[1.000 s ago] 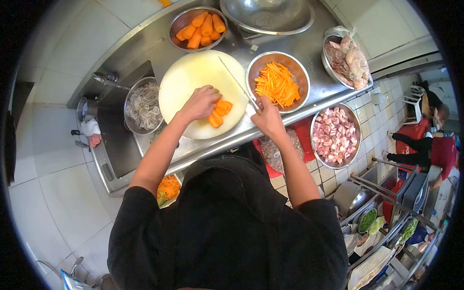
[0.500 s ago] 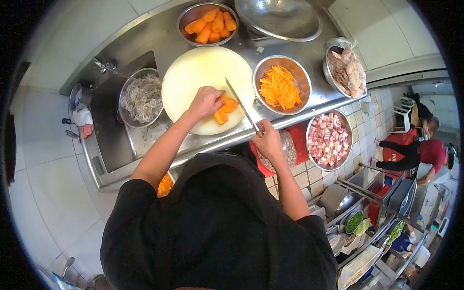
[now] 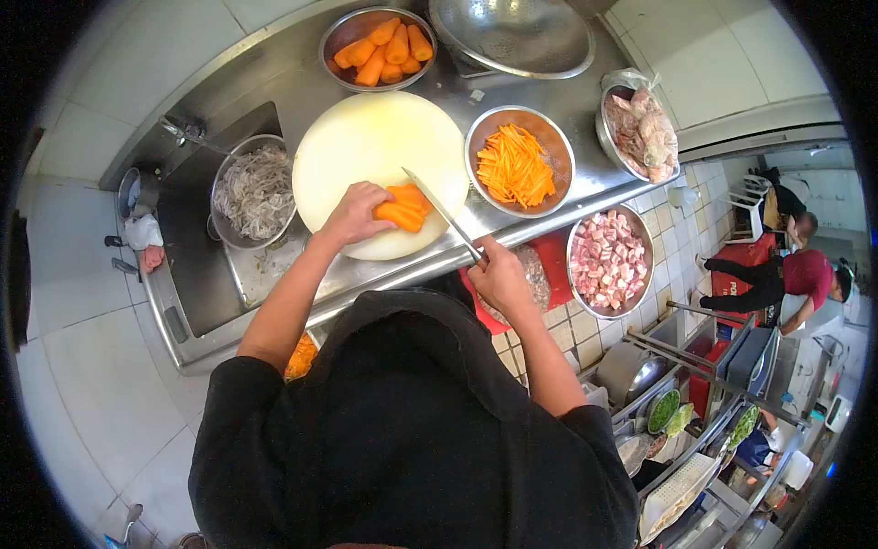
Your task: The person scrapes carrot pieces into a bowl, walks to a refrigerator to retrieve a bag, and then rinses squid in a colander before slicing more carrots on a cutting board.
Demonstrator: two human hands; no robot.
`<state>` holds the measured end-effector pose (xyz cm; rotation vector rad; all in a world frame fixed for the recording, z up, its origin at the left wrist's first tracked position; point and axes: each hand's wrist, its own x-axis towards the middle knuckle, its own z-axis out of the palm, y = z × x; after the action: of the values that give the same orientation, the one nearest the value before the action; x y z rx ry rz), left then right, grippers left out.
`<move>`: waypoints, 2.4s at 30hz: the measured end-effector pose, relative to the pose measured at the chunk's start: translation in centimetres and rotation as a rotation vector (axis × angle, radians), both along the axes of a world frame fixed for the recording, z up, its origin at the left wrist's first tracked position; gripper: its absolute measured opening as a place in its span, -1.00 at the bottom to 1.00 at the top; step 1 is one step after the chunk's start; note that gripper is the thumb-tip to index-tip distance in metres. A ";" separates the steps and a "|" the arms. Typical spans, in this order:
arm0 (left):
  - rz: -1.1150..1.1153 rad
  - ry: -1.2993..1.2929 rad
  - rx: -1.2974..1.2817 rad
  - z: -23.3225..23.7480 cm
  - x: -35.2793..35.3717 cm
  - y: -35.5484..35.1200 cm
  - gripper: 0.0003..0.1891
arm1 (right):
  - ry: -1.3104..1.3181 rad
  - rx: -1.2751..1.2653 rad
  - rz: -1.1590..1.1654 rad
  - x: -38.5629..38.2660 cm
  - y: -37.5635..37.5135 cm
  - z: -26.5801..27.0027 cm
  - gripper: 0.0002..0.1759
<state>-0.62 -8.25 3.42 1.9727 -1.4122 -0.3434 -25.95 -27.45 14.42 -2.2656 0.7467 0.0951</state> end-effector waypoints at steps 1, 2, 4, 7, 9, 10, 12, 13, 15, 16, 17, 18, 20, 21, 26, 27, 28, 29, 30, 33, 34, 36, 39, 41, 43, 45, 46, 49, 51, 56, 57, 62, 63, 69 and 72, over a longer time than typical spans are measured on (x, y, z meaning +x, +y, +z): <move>-0.010 0.029 0.051 0.1 0.2 0.1 -0.53 | -0.005 0.009 -0.017 0.0 0.0 0.0 -0.60; -0.021 0.057 0.103 0.2 0.4 0.3 -0.57 | -0.011 0.019 -0.035 0.0 -0.1 0.0 -0.60; -0.050 0.076 0.163 0.5 1.1 1.0 -0.59 | -0.027 0.022 -0.058 -0.1 -0.1 -0.1 -0.60; -0.029 0.214 0.308 1.9 2.8 2.1 -0.58 | -0.051 0.036 -0.069 0.0 0.0 0.3 -0.61; -0.001 0.263 0.397 1.9 3.7 2.3 -0.56 | -0.048 0.097 -0.069 0.2 0.1 1.2 -0.62; 0.009 0.246 0.429 1.7 4.1 2.1 -0.56 | -0.075 0.155 -0.071 0.1 0.0 0.6 -0.62; -0.012 0.147 0.453 1.7 4.4 1.5 -0.49 | -0.133 0.270 -0.071 0.1 -0.2 -1.6 -0.63; -0.006 0.085 0.426 2.3 3.8 0.8 -0.47 | -0.153 0.265 -0.083 0.1 -0.3 -2.4 -0.64; 0.008 -0.037 0.372 3.1 2.3 -0.7 -0.42 | -0.193 0.255 -0.106 0.2 -0.3 -3.1 -0.66; 0.009 0.003 0.405 2.6 2.2 -1.3 -0.35 | -0.197 0.260 -0.122 0.2 -0.3 -2.9 -0.66; 0.049 0.060 0.431 2.6 2.1 -1.9 -0.36 | -0.200 0.265 -0.140 0.2 -0.3 -2.7 -0.66; 0.087 0.116 0.455 2.7 2.0 -2.5 -0.36 | -0.203 0.269 -0.160 0.2 -0.2 -2.4 -0.66; 0.142 0.170 0.491 2.8 1.6 -3.7 -0.39 | -0.183 0.246 -0.168 -0.1 -0.3 -2.5 -0.67; 0.161 0.168 0.503 3.0 1.5 -4.2 -0.41 | -0.174 0.235 -0.172 -0.3 -0.4 -2.5 -0.67; 0.236 0.199 0.532 3.5 1.3 -6.0 -0.51 | -0.167 0.271 -0.247 -1.4 -0.1 -3.8 -0.64; 0.246 0.208 0.527 3.3 1.2 -6.2 -0.52 | -0.171 0.268 -0.261 -1.5 -0.1 -3.8 -0.62; 0.256 0.217 0.523 3.1 1.2 -6.4 -0.53 | -0.164 0.276 -0.266 -1.7 0.1 -3.8 -0.62; 0.269 0.249 0.504 2.9 1.1 -6.4 -0.54 | -0.158 0.284 -0.271 -1.7 0.2 -3.7 -0.62; 0.281 0.281 0.486 3.0 1.0 -6.3 -0.56 | -0.152 0.293 -0.276 -1.8 0.4 -3.6 -0.63; 0.278 0.335 0.311 2.0 0.7 -4.9 -0.58 | -0.187 0.346 -0.295 -2.2 0.9 -3.3 -0.63; 0.271 0.346 0.231 1.8 0.7 -4.1 -0.59 | -0.176 0.336 -0.278 -2.4 1.0 -3.2 -0.63; 0.210 0.082 0.185 1.9 0.6 -1.8 -0.60 | -0.152 0.315 -0.243 -2.7 1.1 -2.8 -0.62; 0.177 -0.106 0.076 2.5 0.3 1.2 -0.60 | -0.042 0.284 -0.176 -2.1 1.8 -0.8 -0.63; 0.195 -0.130 0.009 2.4 0.0 2.3 -0.58 | -0.004 0.275 -0.130 -1.1 2.4 0.5 -0.63; 0.236 -0.121 -0.040 1.6 -0.4 3.2 -0.55 | 0.016 0.254 -0.086 -0.6 2.8 0.7 -0.63; 0.260 -0.012 -0.116 0.3 -0.8 3.3 -0.54 | 0.022 0.221 -0.044 -0.3 3.2 0.4 -0.62; 0.273 0.043 -0.155 -0.2 -1.1 3.2 -0.53 | 0.034 0.195 -0.034 -0.3 3.3 0.3 -0.62; 0.237 0.111 -0.139 -0.7 -1.7 2.1 -0.53 | 0.084 0.147 -0.015 -0.3 3.4 0.4 -0.62; 0.231 0.193 -0.169 -0.8 -1.8 1.2 -0.54 | 0.134 0.158 -0.023 -0.5 3.3 0.5 -0.62; 0.293 -0.040 -0.234 -0.2 -1.8 0.7 -0.58 | 0.129 0.018 0.103 -0.4 3.1 -0.9 -0.68; 0.287 -0.040 -0.232 -0.3 -1.9 0.8 -0.60 | 0.145 -0.030 0.135 -0.1 3.1 -1.1 -0.70; 0.283 0.019 -0.290 -0.8 -3.0 1.3 -0.66 | 0.010 -0.236 0.241 0.6 3.9 -2.0 -0.79; 0.288 0.000 -0.294 -0.7 -3.1 1.2 -0.67 | 0.001 -0.263 0.247 0.9 4.1 -1.9 -0.80; 0.325 -0.021 -0.293 -0.6 -4.0 0.9 -0.72 | 0.142 -0.233 0.286 2.1 4.5 -0.2 -0.80; 0.314 -0.023 -0.285 -0.4 -3.7 0.8 -0.72 | 0.264 -0.235 0.208 2.1 4.8 -1.5 -0.82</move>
<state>-4.36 -7.41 3.01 1.9229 -1.0729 0.0223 -23.82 -22.62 12.92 -2.5832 0.6828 0.4319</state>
